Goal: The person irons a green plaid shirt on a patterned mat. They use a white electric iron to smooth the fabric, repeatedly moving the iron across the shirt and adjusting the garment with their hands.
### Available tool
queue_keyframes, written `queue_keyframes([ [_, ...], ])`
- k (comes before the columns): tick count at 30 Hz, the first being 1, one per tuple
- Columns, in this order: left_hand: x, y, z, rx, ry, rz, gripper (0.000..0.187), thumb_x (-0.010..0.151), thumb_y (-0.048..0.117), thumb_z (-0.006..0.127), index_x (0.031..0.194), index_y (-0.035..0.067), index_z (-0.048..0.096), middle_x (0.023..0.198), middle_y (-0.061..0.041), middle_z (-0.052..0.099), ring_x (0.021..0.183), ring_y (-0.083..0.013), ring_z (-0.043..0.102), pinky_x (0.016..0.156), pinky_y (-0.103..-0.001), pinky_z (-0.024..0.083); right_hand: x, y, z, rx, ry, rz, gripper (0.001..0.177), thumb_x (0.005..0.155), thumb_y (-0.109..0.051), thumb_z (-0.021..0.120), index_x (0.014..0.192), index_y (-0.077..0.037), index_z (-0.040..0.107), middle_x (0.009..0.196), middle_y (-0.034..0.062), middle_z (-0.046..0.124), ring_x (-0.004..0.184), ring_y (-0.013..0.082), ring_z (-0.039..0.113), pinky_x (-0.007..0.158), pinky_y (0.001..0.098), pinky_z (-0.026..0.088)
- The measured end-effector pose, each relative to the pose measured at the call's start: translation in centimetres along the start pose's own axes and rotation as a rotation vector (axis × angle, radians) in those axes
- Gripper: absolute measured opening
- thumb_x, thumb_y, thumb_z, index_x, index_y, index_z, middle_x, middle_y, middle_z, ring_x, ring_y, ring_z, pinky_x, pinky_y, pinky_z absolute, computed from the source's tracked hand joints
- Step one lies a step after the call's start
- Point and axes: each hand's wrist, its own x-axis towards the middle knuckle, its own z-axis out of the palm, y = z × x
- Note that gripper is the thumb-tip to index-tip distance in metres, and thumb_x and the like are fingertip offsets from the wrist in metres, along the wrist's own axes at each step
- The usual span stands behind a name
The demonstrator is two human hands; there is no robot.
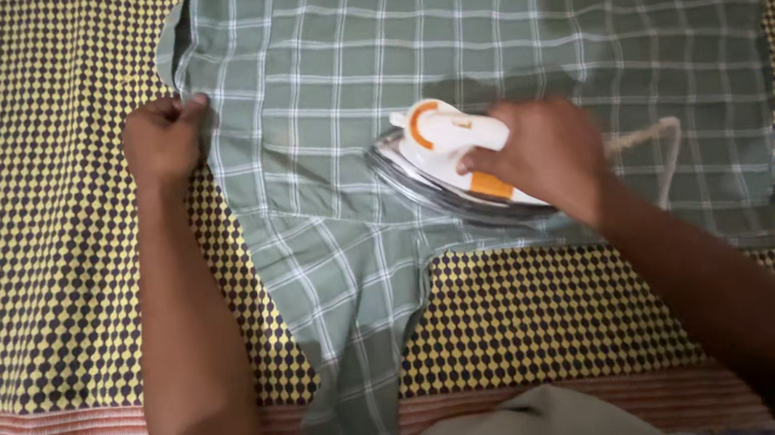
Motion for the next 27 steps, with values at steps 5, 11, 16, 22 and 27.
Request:
queue_keyframes([
  [5, -0.2, 0.5, -0.4, -0.181, -0.1, -0.013, 0.033, 0.1, 0.025, 0.075, 0.077, 0.003, 0.068, 0.061, -0.001, 0.06, 0.05, -0.0078, 0.05, 0.047, -0.027, 0.037, 0.7, -2.6, 0.1, 0.021, -0.017, -0.135, 0.049, 0.068, -0.057, 0.086, 0.093, -0.015, 0.079, 0.073, 0.0089, 0.073, 0.063, 0.0316, 0.071, 0.057, 0.0455, 0.054],
  [11, -0.8, 1.2, -1.8, -0.243, -0.277, -0.027, 0.024, 0.093, 0.02, 0.08, 0.077, 0.007, 0.068, 0.064, 0.0, 0.064, 0.05, -0.0059, 0.052, 0.046, -0.025, 0.04, 1.8, -5.9, 0.3, 0.067, -0.065, -0.078, 0.045, 0.071, -0.055, 0.087, 0.09, -0.015, 0.076, 0.071, 0.0103, 0.072, 0.067, 0.0337, 0.071, 0.063, 0.047, 0.054],
  [16, -0.8, 1.0, -2.3, -0.163, -0.33, 0.012, 0.033, 0.088, 0.019, 0.089, 0.077, 0.002, 0.063, 0.062, -0.003, 0.06, 0.048, -0.0087, 0.051, 0.044, -0.026, 0.038, 4.2, -8.4, 1.1, 0.059, -0.057, -0.155, 0.044, 0.07, -0.052, 0.088, 0.087, -0.014, 0.075, 0.077, 0.0108, 0.073, 0.072, 0.0347, 0.07, 0.062, 0.0504, 0.053],
  [22, -0.6, 0.4, -2.2, -0.326, -0.338, -0.03, 0.019, 0.09, 0.012, 0.083, 0.084, 0.006, 0.066, 0.064, 0.0, 0.061, 0.048, -0.0066, 0.053, 0.042, -0.023, 0.039, 5.5, -9.5, 1.8, 0.06, -0.105, -0.259, 0.044, 0.069, -0.051, 0.088, 0.091, -0.015, 0.076, 0.078, 0.0129, 0.072, 0.077, 0.0366, 0.07, 0.065, 0.0523, 0.054],
  [27, 0.1, 0.0, -1.9, -0.378, -0.326, -0.058, 0.018, 0.093, 0.011, 0.079, 0.084, 0.007, 0.063, 0.065, 0.0, 0.063, 0.047, -0.0073, 0.057, 0.04, -0.024, 0.04, 5.0, -8.7, 0.9, 0.052, -0.099, -0.322, 0.043, 0.067, -0.048, 0.089, 0.092, -0.015, 0.077, 0.079, 0.0153, 0.071, 0.079, 0.038, 0.07, 0.067, 0.0535, 0.054],
])
